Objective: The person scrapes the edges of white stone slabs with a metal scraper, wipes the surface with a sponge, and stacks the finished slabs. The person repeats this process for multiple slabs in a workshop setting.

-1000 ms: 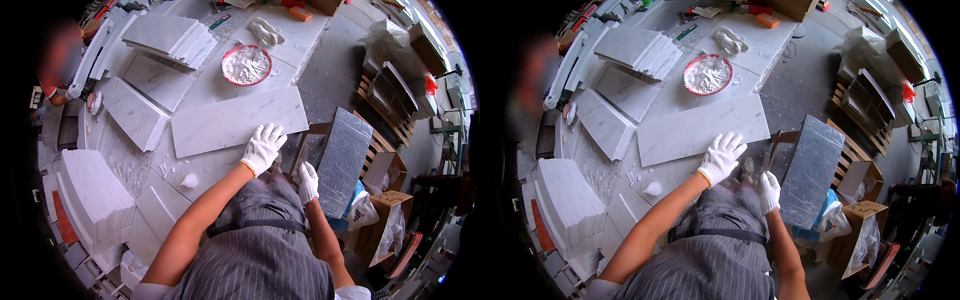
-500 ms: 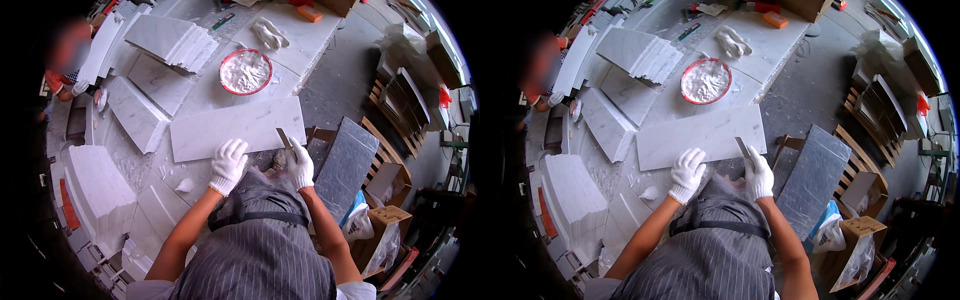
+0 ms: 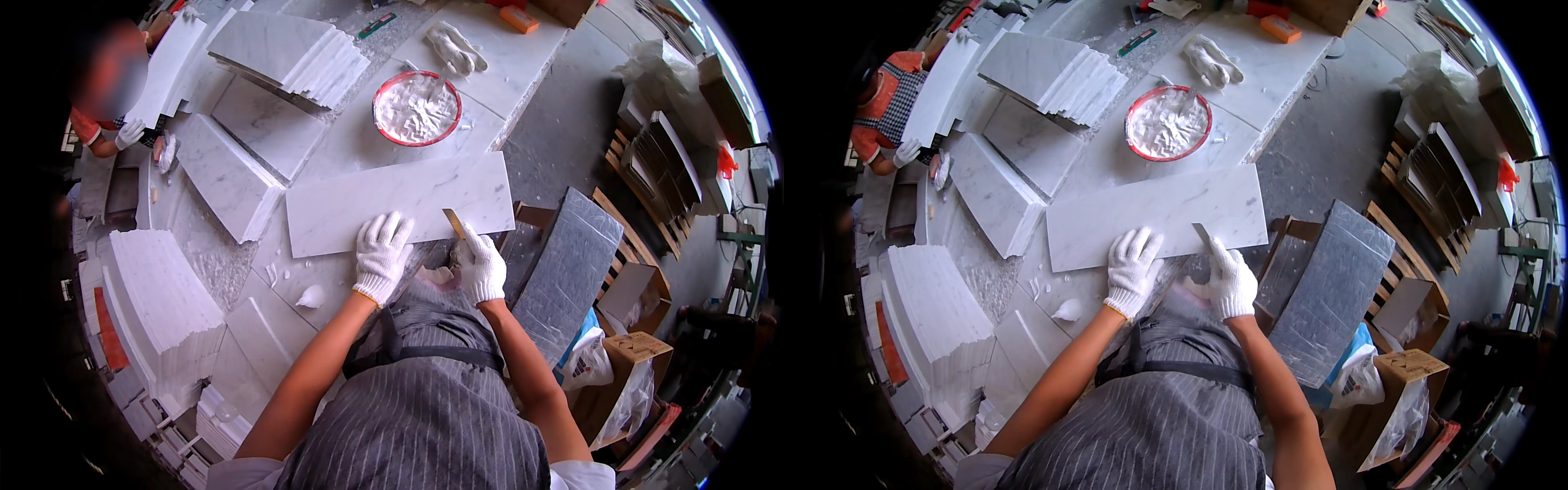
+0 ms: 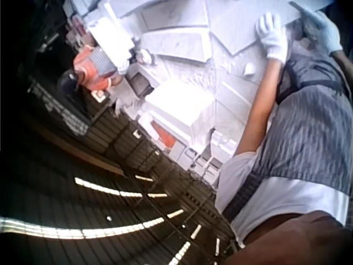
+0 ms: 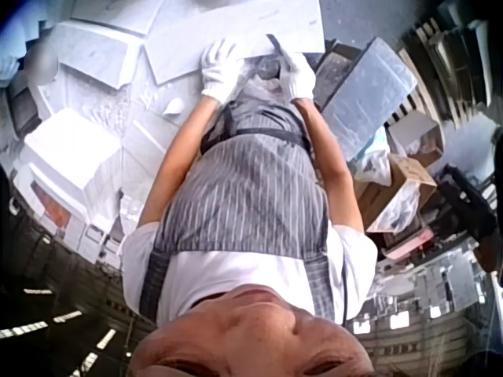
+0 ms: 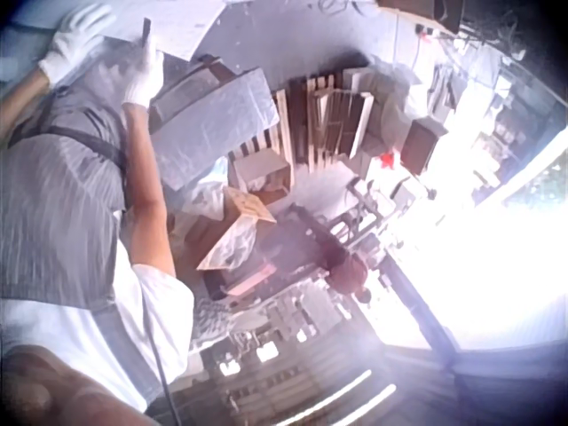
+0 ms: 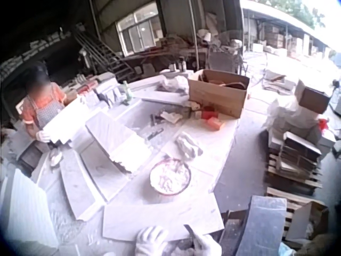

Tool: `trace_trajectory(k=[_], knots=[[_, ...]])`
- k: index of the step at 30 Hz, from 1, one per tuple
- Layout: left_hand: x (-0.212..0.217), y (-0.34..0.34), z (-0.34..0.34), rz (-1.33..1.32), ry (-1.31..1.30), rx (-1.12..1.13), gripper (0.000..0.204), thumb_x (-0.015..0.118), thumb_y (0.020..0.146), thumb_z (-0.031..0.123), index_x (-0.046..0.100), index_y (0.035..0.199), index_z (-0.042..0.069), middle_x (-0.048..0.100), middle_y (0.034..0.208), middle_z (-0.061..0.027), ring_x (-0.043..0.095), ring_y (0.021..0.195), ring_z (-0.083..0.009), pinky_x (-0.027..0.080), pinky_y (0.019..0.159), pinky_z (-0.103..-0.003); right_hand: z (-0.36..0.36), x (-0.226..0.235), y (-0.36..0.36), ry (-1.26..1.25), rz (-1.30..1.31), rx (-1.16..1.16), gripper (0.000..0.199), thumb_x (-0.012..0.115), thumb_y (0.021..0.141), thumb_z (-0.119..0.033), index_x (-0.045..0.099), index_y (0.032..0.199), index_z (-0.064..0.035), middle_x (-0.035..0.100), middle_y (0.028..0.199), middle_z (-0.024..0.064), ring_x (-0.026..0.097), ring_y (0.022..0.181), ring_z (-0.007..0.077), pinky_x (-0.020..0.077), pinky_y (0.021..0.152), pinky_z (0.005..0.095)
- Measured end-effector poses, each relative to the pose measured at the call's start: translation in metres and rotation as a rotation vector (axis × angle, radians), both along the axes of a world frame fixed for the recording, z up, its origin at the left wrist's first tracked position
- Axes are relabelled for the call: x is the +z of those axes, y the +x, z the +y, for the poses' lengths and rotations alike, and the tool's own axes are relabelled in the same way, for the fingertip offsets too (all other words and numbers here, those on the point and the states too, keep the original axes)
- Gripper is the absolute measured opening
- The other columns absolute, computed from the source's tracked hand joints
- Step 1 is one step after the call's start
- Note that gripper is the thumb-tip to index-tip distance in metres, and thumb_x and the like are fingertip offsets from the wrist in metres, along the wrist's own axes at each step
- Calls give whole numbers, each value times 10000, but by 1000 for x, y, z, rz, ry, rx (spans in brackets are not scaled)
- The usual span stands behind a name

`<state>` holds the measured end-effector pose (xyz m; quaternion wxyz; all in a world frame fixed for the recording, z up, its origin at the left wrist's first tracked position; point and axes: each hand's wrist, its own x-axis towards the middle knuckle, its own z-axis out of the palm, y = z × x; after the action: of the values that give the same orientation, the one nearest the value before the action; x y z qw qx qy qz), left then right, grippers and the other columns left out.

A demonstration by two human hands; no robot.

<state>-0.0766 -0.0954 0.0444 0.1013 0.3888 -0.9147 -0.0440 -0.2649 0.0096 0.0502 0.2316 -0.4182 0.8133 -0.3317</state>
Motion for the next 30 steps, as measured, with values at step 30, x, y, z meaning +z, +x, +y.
trace_trajectory(k=[30], knots=[[22,14,22,400,584,216,518,734,852,306,564,1272,55,575,1206,-190,556,1139,-298,471,953,-410,53,3,27,-88,-717,-127,437,528,958,-69,516,1394,-46,561,813,-37,454,621,28,409,547,201]])
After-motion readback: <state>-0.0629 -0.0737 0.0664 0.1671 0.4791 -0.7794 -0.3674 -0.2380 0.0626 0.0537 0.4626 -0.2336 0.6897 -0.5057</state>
